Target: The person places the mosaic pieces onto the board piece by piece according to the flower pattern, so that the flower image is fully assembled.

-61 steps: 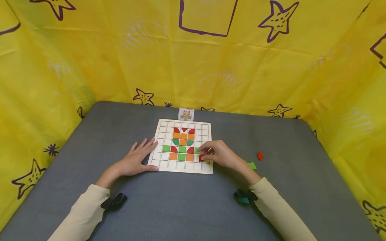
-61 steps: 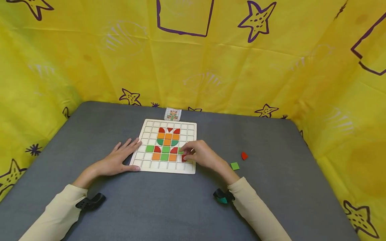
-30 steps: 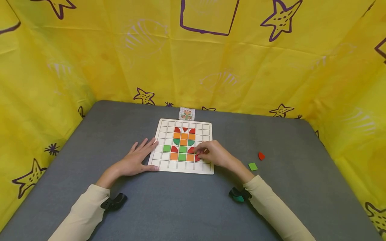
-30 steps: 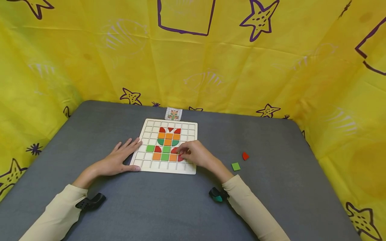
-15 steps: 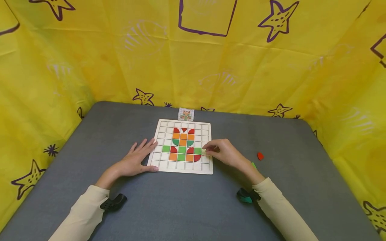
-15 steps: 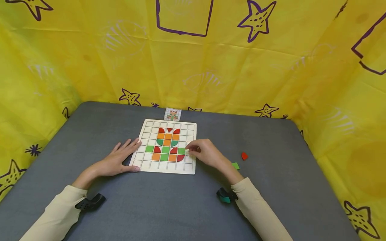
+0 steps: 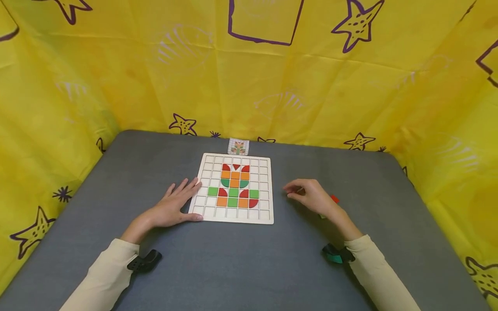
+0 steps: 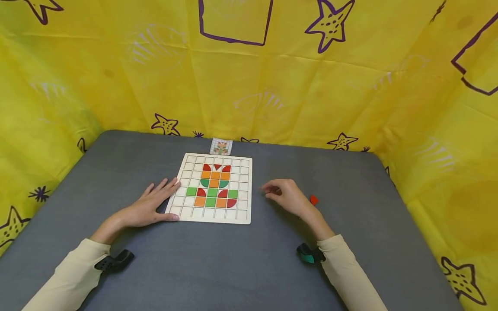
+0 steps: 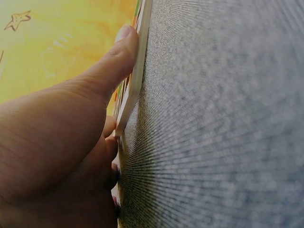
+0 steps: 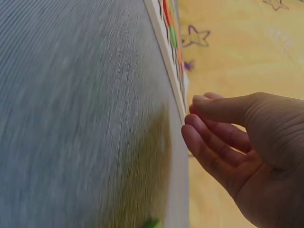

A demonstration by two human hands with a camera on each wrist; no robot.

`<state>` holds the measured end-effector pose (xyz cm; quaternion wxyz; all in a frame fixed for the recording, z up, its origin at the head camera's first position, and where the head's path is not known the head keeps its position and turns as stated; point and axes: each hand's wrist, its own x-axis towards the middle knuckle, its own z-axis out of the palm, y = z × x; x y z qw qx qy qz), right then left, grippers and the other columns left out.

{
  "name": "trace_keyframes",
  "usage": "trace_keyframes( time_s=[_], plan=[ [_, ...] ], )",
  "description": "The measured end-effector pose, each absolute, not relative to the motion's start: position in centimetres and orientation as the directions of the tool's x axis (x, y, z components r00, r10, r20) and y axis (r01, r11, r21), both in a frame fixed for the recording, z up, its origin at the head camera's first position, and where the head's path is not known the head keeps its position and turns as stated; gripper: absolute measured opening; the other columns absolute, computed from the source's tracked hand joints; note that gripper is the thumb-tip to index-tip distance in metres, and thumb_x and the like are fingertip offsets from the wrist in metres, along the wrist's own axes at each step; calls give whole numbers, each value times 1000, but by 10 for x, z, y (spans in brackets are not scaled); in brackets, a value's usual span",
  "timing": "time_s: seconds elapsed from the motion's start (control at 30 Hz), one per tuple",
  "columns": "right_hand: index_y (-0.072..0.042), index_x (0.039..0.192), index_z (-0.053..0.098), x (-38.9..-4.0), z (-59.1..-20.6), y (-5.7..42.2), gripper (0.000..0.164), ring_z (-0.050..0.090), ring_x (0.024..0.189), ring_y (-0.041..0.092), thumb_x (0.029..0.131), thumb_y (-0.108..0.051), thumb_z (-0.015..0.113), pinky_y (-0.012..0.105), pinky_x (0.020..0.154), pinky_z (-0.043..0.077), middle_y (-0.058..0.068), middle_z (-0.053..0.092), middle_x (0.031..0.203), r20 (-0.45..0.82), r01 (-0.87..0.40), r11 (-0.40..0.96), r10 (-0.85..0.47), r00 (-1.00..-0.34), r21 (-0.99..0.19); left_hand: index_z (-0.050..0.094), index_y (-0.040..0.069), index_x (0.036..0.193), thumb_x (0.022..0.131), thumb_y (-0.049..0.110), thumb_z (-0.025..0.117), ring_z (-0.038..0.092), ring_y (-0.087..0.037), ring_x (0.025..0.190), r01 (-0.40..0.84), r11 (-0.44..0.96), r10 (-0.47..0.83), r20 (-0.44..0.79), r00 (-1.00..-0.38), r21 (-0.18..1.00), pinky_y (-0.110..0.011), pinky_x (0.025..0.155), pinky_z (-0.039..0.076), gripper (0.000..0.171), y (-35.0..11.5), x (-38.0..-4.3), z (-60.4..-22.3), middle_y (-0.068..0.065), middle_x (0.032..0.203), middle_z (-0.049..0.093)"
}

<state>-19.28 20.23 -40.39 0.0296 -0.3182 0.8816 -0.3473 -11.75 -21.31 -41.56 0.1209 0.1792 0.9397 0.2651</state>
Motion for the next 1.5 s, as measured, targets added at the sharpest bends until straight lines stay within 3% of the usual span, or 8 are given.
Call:
trace_keyframes(
  time_s=[0.53,0.8,1.1,1.33,1.5],
  plan=[
    [0,108,72,-194,-406,278,24,69,85,24,84,3,74,40,74,57,11,74,97,171,-503,668,-499,-849,-549,21,6,156,82,55,72,0,-44,148,257,808,390,-152,-908,530,-65,112,-6,103,-213,-121,-419,-17,163,10],
    [-2,107,73,-192,-407,302,23,69,84,23,83,1,75,34,71,57,9,74,97,169,-486,704,-472,-865,-518,22,4,155,82,54,72,2,-46,147,270,797,398,-134,-907,540,-66,112,-4,102,-212,-119,-416,-20,162,12],
    [0,109,72,-187,-409,317,25,68,93,32,85,-5,76,48,80,54,14,72,104,159,-445,752,-424,-891,-486,20,6,156,83,57,70,1,-45,147,269,806,401,-152,-903,528,-66,112,-5,102,-212,-121,-418,-18,163,11],
    [0,109,71,-185,-405,327,28,68,82,22,84,-10,77,25,70,53,10,73,94,62,-312,799,-329,-942,-513,20,7,157,82,57,70,0,-44,148,269,809,401,-157,-903,522,-65,113,-5,103,-212,-122,-419,-17,163,10],
    [1,109,71,-184,-400,328,26,67,78,18,85,-8,76,22,67,52,8,72,90,37,-308,790,-341,-939,-530,20,6,156,82,57,71,0,-44,148,260,810,393,-159,-906,525,-65,113,-6,103,-213,-121,-419,-17,163,10]
  ],
)
